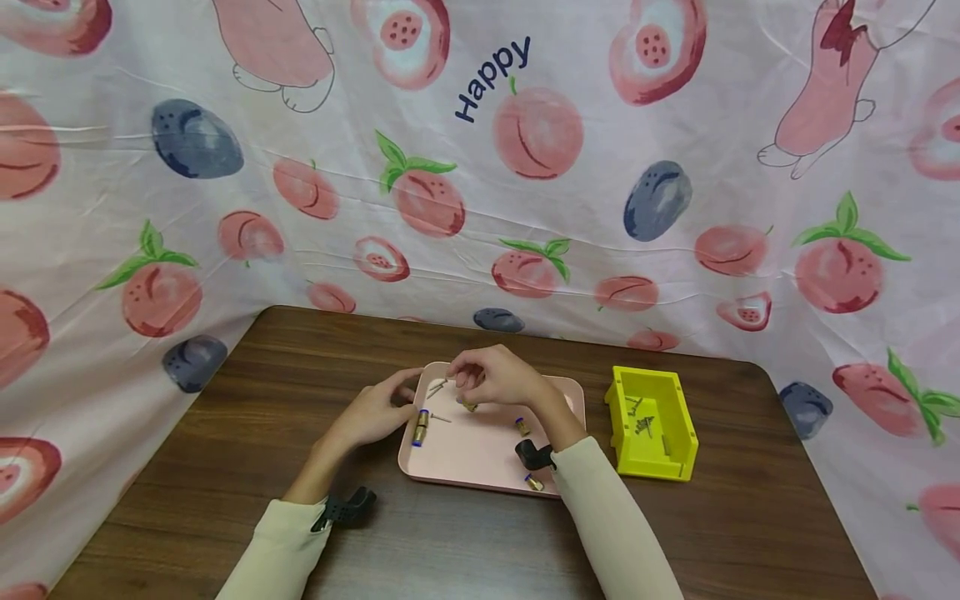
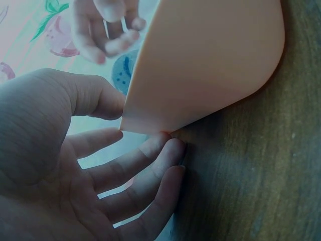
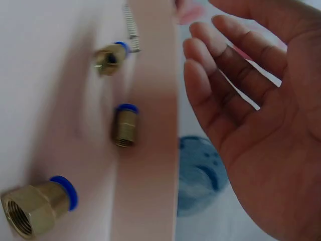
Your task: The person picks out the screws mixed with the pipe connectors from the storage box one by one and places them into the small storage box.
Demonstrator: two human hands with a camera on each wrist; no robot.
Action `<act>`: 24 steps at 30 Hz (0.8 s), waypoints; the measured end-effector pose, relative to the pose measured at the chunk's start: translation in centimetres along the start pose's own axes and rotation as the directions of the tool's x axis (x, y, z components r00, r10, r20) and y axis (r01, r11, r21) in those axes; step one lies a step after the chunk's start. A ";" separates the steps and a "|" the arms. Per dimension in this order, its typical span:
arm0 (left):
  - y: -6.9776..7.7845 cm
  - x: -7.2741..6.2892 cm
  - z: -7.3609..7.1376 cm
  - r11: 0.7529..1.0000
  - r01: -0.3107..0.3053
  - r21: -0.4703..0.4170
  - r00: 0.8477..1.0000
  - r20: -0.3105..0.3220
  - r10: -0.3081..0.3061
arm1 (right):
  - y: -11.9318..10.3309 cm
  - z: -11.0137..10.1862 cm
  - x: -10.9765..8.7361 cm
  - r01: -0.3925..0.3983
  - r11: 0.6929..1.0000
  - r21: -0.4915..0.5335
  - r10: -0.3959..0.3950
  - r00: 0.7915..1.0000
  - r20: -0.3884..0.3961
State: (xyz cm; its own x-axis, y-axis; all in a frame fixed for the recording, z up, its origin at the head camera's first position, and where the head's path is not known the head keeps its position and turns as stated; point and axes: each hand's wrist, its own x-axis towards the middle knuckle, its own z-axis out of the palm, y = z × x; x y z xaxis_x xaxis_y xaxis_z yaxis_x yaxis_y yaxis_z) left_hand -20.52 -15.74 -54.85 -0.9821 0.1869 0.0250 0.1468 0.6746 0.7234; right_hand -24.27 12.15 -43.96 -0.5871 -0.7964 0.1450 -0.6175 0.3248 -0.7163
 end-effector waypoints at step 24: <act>0.0 -0.1 -0.1 1.000 -0.014 -0.002 1.000 0.002 0.014 | 0.9 3.1 3.8 -0.080 0.986 -0.145 0.114 0.964 0.242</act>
State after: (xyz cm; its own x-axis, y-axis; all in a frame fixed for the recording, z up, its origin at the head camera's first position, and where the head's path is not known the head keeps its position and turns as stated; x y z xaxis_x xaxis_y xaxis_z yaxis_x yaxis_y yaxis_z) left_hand -20.45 -15.83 -54.82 -0.9797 0.1976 0.0342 0.1605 0.6706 0.7242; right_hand -25.47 7.81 -46.19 -0.5095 -0.8538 -0.1073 -0.6376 0.4583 -0.6192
